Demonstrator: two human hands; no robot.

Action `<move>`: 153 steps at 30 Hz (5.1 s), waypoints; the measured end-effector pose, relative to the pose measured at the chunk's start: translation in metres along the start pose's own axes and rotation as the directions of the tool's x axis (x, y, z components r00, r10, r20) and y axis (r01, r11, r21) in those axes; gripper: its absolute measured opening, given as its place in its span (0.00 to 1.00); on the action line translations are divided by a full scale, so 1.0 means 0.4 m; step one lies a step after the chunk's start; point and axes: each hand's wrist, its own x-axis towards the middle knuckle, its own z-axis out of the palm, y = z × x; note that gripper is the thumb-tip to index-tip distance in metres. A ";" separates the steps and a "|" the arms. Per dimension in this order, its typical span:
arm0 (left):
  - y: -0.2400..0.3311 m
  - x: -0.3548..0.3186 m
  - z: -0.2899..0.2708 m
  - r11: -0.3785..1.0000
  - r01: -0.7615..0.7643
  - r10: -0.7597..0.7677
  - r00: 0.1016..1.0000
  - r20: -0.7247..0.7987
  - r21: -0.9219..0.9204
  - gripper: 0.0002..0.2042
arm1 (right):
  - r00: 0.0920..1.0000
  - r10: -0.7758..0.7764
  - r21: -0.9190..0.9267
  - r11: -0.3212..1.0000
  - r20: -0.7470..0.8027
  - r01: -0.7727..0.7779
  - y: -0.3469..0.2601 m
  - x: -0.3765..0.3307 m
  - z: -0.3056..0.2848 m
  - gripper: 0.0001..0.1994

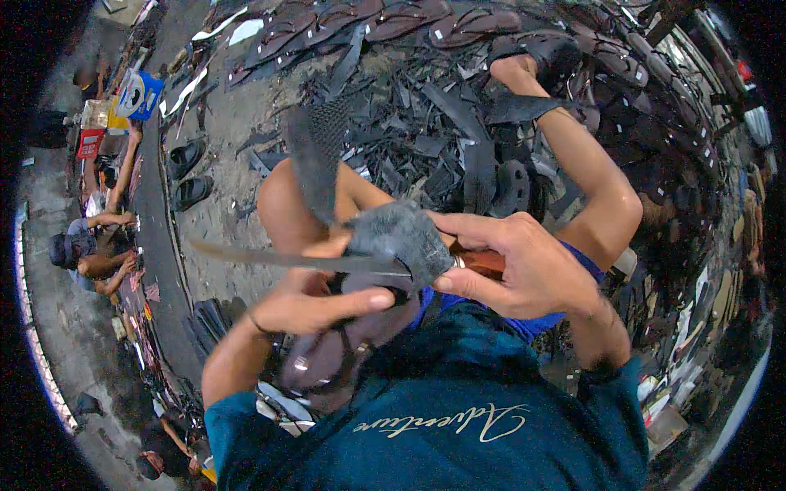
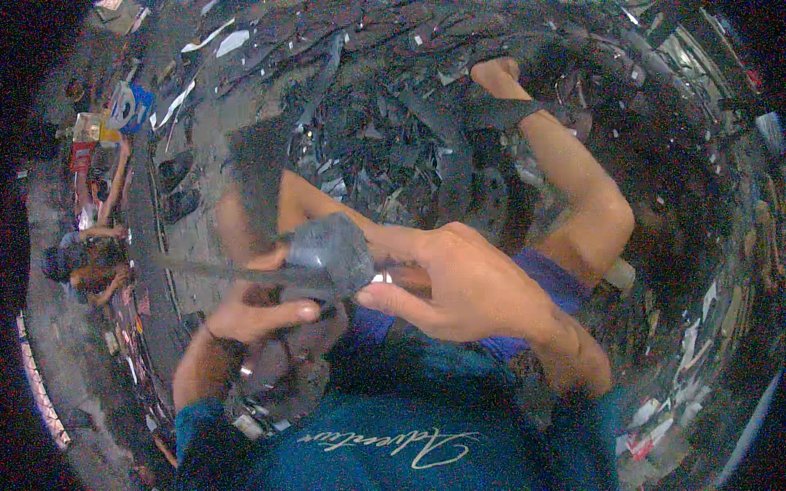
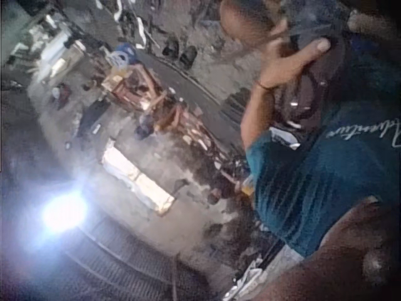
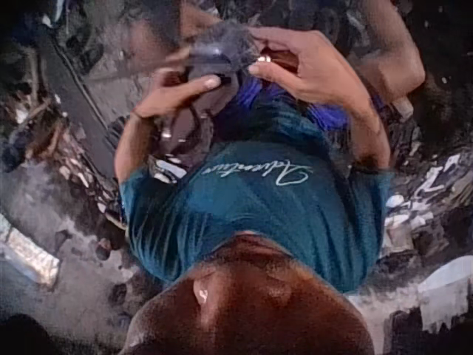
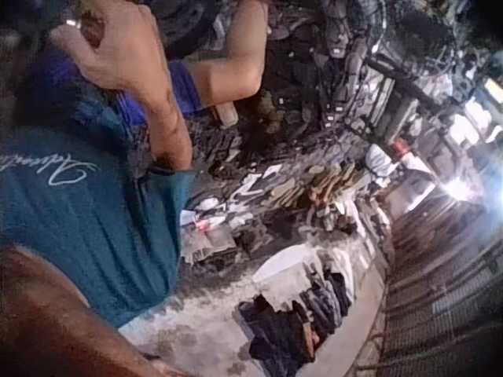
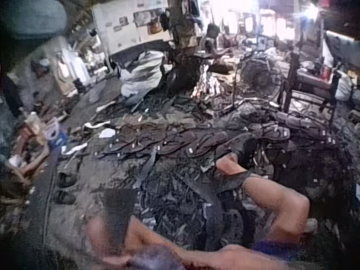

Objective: The person sits on the ground and uses a knife to trim excess material from the edges of multiple sandals. They pick up each sandal, scrape the blade along the sole and strap edges, and place the trimmed sandals aside.

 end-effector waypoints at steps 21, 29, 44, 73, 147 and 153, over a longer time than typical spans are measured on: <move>-0.136 0.303 0.228 0.349 -0.285 -0.245 0.892 -0.380 -0.893 0.18 | 0.577 -0.205 -0.373 0.908 -0.790 -0.188 0.259 -0.170 0.203 0.17; -0.278 0.158 0.301 0.535 -0.119 -0.278 0.910 -0.308 -0.836 0.22 | 0.700 0.522 0.530 0.814 -0.488 -0.237 0.216 -0.069 0.127 0.15; -0.119 0.294 0.232 0.366 -0.264 -0.330 0.860 -0.390 -0.893 0.16 | 0.619 -0.039 -0.298 0.899 -0.784 -0.321 0.191 -0.266 0.124 0.17; -0.299 0.092 0.269 0.616 -0.161 -0.418 0.763 -0.493 -0.771 0.19 | 0.822 0.327 -0.085 0.908 -0.465 -0.410 0.128 -0.273 0.230 0.14; -0.026 -0.075 0.082 0.918 0.223 -0.187 0.973 0.138 -0.328 0.14 | 0.959 0.072 -0.214 0.968 -0.274 -0.134 -0.026 -0.228 0.104 0.17; -0.005 -0.033 0.079 0.967 0.212 -0.177 0.957 0.230 -0.139 0.20 | 0.866 0.170 0.108 0.985 -0.471 -0.135 0.001 -0.177 0.071 0.16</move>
